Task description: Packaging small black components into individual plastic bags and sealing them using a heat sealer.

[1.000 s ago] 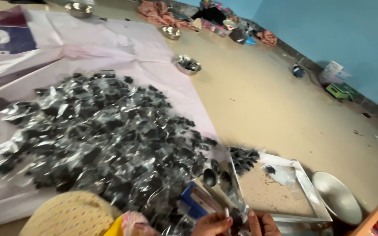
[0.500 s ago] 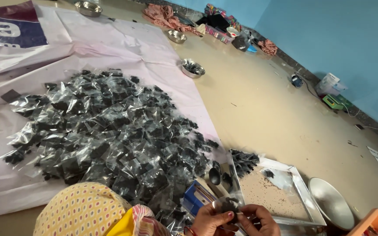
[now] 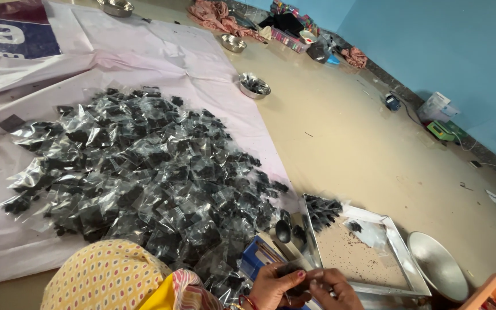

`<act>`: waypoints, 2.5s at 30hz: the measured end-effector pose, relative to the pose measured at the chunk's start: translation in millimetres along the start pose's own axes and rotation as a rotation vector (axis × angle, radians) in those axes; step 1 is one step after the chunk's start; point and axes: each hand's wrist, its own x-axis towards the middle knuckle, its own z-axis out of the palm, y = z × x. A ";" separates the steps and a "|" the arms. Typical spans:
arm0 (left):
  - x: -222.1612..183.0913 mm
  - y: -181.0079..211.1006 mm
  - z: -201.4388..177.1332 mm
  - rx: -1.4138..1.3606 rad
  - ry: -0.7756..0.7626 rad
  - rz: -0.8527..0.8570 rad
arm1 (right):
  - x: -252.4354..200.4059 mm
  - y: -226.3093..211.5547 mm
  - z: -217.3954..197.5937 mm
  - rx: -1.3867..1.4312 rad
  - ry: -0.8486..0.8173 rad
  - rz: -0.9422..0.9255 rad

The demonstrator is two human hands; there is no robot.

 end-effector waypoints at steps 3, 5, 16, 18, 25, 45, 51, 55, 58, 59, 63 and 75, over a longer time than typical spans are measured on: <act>5.0 -6.8 -10.1 -0.031 -0.162 0.070 | -1.4 -23.2 7.2 -0.108 0.288 0.072; -1.4 -0.2 -1.8 -0.040 -0.142 0.001 | -0.1 -35.6 11.5 -0.201 0.259 -0.038; -5.3 13.5 -1.0 0.033 -0.034 -0.048 | 12.7 10.5 -2.2 0.184 0.391 0.079; 1.1 5.7 -6.1 -0.030 -0.094 -0.078 | 5.0 -4.3 3.5 0.186 0.327 0.068; -5.0 6.5 -3.6 -0.016 -0.108 -0.083 | -11.1 -57.8 24.9 0.127 0.208 0.009; 1.0 1.9 -0.5 0.013 0.029 0.039 | 9.5 13.4 7.6 -0.153 0.037 -0.198; 11.5 -1.8 -8.8 -0.054 0.151 0.025 | 8.9 10.1 37.2 0.145 0.493 0.156; 35.8 -30.4 -47.4 -0.055 0.193 0.121 | 13.6 44.8 53.7 0.437 0.476 0.277; 36.2 -32.9 -69.3 0.199 0.283 0.303 | 23.7 70.7 60.5 0.331 0.479 0.149; 24.0 -23.4 -63.7 0.311 0.379 0.184 | 25.9 76.8 65.9 0.235 0.513 0.141; -2.8 -5.0 -62.4 0.721 0.511 0.154 | 39.4 107.5 86.6 0.003 0.602 -0.025; 72.1 -42.7 -126.8 0.265 0.534 0.313 | 58.9 112.6 124.8 0.075 0.796 0.176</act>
